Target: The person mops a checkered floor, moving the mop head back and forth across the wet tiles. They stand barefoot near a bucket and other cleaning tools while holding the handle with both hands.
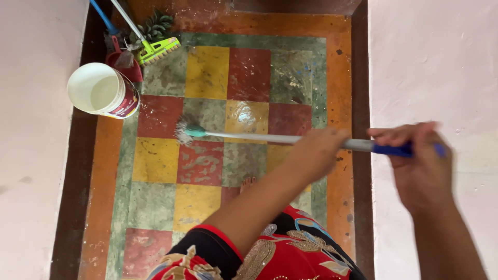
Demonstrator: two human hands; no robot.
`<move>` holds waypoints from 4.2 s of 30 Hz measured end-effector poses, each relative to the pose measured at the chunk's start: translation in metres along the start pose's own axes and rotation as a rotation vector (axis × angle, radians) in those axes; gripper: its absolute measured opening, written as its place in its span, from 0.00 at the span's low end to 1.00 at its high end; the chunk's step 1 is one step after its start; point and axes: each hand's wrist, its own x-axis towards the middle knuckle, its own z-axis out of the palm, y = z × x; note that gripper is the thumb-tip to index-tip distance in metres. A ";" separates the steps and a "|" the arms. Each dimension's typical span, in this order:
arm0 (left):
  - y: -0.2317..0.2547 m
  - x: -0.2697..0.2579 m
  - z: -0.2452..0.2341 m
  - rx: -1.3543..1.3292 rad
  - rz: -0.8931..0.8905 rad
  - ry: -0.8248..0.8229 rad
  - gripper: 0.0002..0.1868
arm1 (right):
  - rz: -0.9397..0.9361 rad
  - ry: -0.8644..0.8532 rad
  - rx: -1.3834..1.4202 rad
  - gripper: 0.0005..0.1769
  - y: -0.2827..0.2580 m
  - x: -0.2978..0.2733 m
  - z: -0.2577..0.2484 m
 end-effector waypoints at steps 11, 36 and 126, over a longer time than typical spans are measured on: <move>0.032 -0.017 -0.013 -0.212 0.150 -0.163 0.07 | -0.096 0.090 0.243 0.35 0.011 -0.062 -0.023; -0.107 -0.087 -0.018 0.248 -0.074 -0.136 0.19 | 0.260 0.046 0.145 0.22 0.100 -0.050 0.099; -0.059 -0.084 -0.054 0.046 0.145 -0.031 0.08 | 0.128 0.021 0.015 0.23 0.058 -0.051 0.080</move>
